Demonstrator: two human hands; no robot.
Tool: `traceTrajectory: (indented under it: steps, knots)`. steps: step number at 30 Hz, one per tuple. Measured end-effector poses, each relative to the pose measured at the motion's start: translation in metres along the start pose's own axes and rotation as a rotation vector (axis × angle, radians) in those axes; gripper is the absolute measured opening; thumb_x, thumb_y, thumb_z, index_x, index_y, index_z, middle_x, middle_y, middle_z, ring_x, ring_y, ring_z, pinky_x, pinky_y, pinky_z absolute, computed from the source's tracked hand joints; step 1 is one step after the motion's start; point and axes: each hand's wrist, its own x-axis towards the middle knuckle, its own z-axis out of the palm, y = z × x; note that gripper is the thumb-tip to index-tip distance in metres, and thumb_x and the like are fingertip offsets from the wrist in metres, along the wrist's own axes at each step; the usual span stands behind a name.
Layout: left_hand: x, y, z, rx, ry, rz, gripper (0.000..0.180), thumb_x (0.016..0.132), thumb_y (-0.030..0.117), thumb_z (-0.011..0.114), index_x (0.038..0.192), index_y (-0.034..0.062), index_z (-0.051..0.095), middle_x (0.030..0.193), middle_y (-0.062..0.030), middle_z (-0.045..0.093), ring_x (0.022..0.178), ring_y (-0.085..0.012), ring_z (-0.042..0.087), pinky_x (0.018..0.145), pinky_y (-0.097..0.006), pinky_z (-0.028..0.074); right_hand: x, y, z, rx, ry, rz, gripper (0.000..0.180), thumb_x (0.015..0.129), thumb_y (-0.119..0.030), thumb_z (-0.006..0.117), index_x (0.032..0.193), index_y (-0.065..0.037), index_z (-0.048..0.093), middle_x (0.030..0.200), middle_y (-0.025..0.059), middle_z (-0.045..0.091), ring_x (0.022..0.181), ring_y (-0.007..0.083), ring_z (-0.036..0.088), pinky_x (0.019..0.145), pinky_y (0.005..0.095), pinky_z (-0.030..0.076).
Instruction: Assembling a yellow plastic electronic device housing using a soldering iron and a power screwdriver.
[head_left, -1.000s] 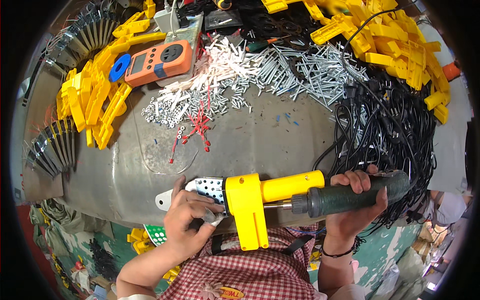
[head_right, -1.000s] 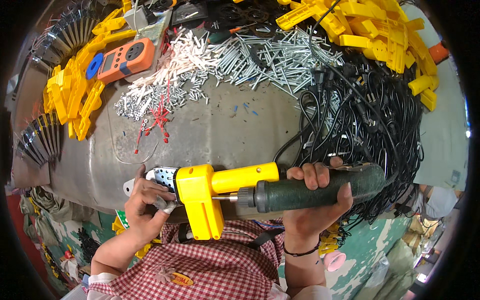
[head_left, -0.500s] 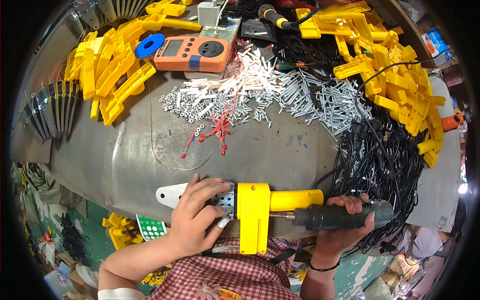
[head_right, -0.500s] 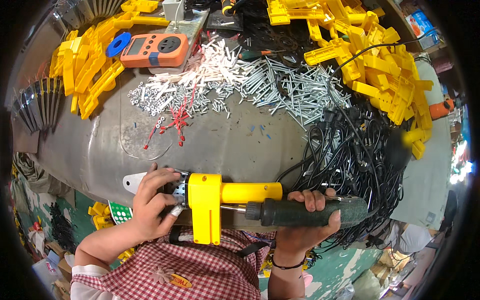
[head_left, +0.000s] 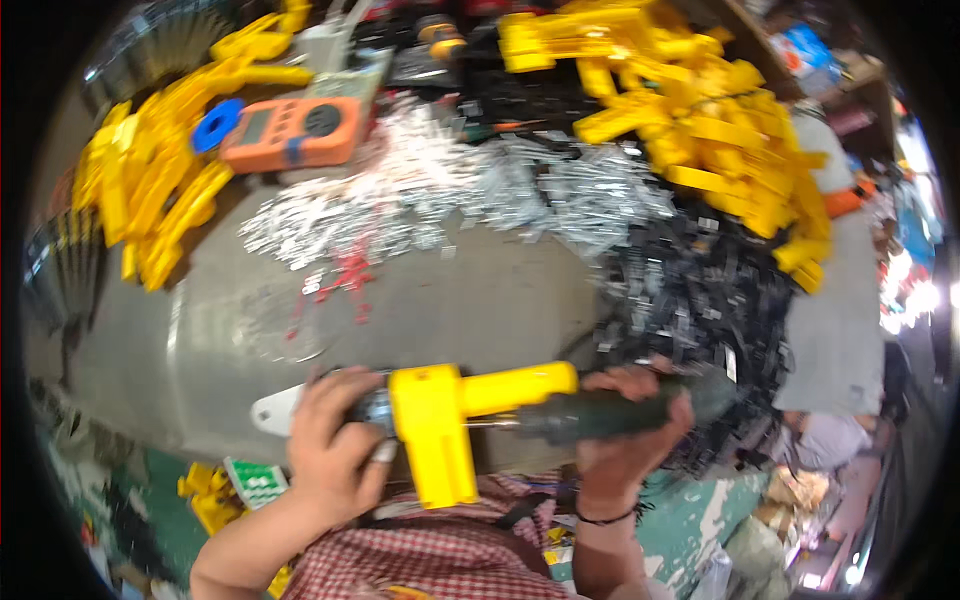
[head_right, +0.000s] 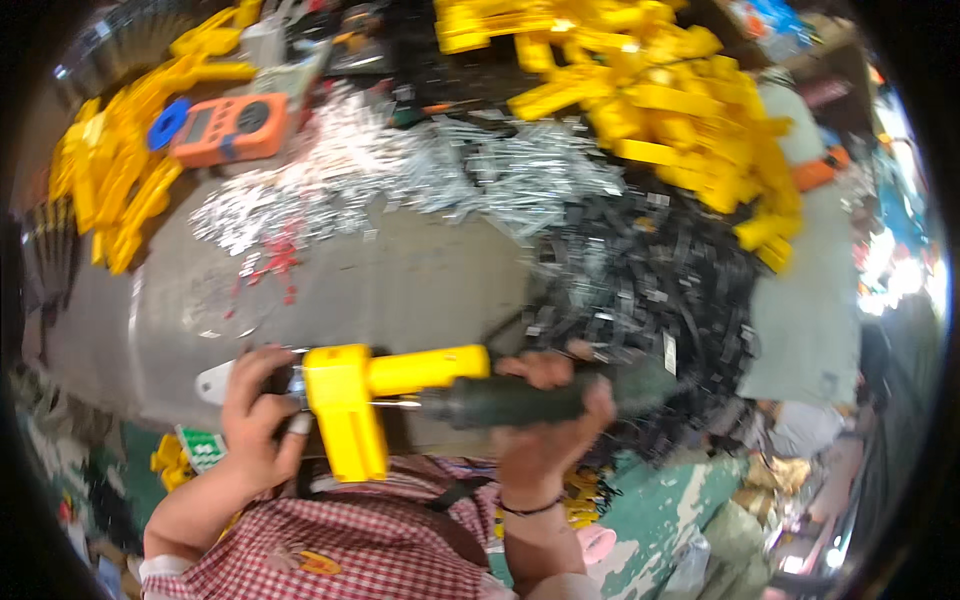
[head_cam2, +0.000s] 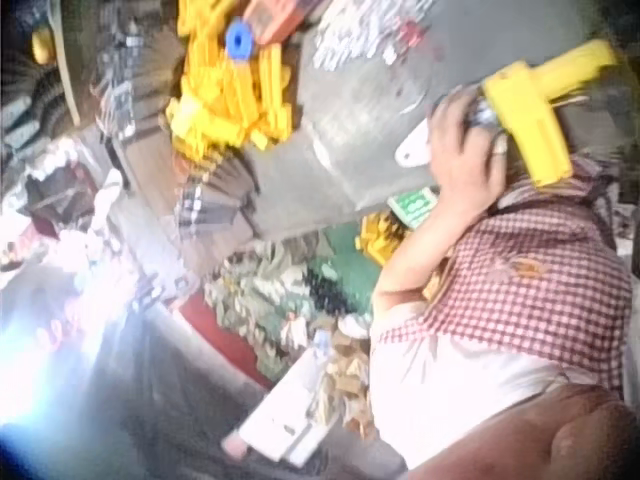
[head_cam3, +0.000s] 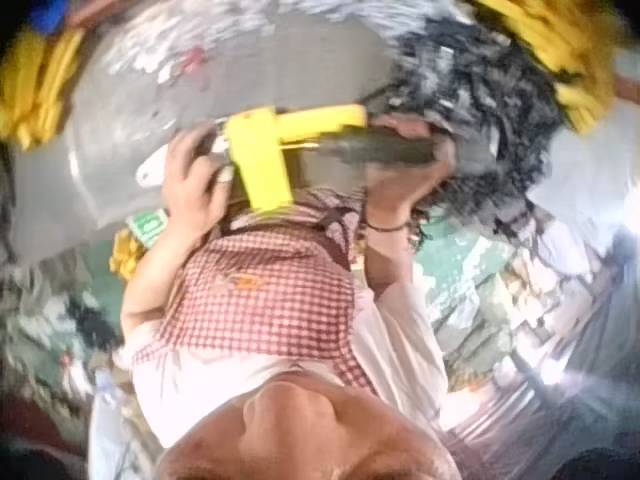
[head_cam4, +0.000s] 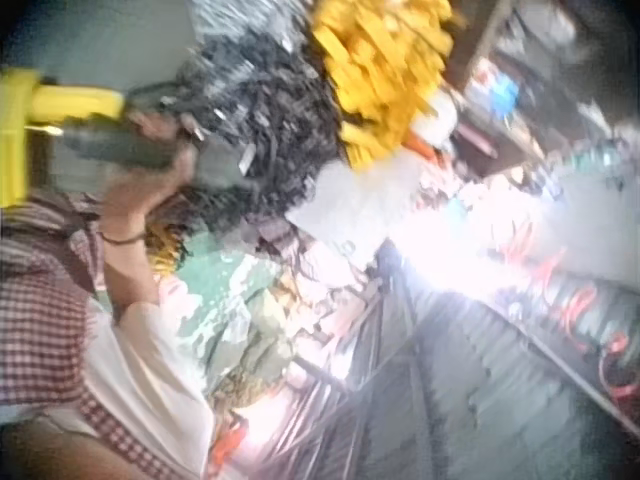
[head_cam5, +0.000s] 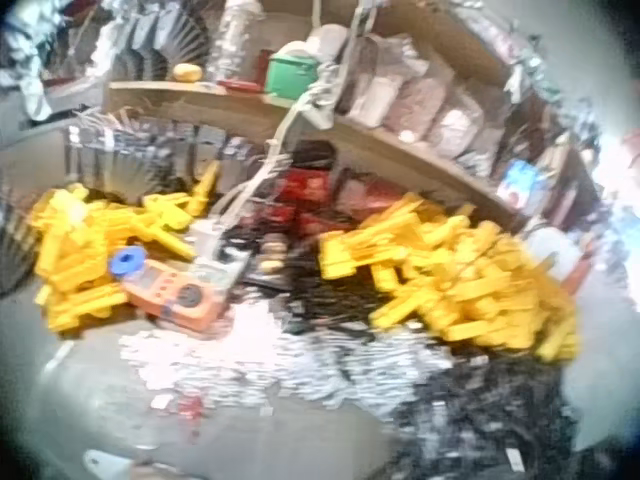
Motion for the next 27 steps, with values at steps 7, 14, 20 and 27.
traceTrajectory:
  steps: [7, 14, 20, 27]
  knots:
    - [0.014, 0.009, -0.020, 0.100, -0.256, -0.040, 0.059, 0.058, 0.012, 0.072, 0.111, 0.0033, 0.047, 0.123, -0.0207, 0.043, 0.117, -0.0416, 0.039, 0.096, -0.052, 0.033, 0.095, -0.153, 0.025, -1.060, 0.086, -0.304, 0.034, 0.086, -0.029, 0.057, 0.108, -0.005, 0.050, 0.086, 0.0113, 0.057, 0.061, 0.0233, 0.054, 0.060, 0.0399, 0.046]
    - [0.010, -0.002, -0.037, 0.139, -0.265, -0.127, 0.079, 0.046, 0.013, 0.076, 0.118, 0.0004, 0.045, 0.118, -0.0214, 0.047, 0.111, -0.0422, 0.043, 0.094, -0.048, 0.036, 0.133, -0.091, 0.006, -2.409, -0.627, -0.915, 0.026, 0.077, -0.001, 0.048, 0.096, -0.007, 0.065, 0.109, 0.0109, 0.056, 0.102, 0.0281, 0.051, 0.089, 0.0344, 0.043]
    - [0.009, -0.003, -0.059, 0.003, -0.084, -0.278, 0.074, 0.048, 0.014, 0.079, 0.114, -0.0015, 0.049, 0.112, -0.0222, 0.051, 0.103, -0.0403, 0.050, 0.089, -0.041, 0.040, 0.141, -0.087, 0.012, -2.315, -0.496, -1.161, 0.025, 0.068, 0.000, 0.061, 0.092, -0.004, 0.064, 0.106, 0.0105, 0.056, 0.097, 0.0289, 0.051, 0.085, 0.0368, 0.044]
    - [0.000, -0.006, -0.084, -0.246, -0.230, -0.368, 0.068, 0.051, 0.017, 0.079, 0.110, -0.0011, 0.052, 0.105, -0.0186, 0.054, 0.101, -0.0371, 0.051, 0.087, -0.039, 0.042, 0.105, -0.077, 0.070, -2.090, -0.257, -1.244, 0.024, 0.065, 0.005, 0.060, 0.088, -0.003, 0.062, 0.087, 0.0119, 0.056, 0.089, 0.0289, 0.054, 0.080, 0.0371, 0.045]
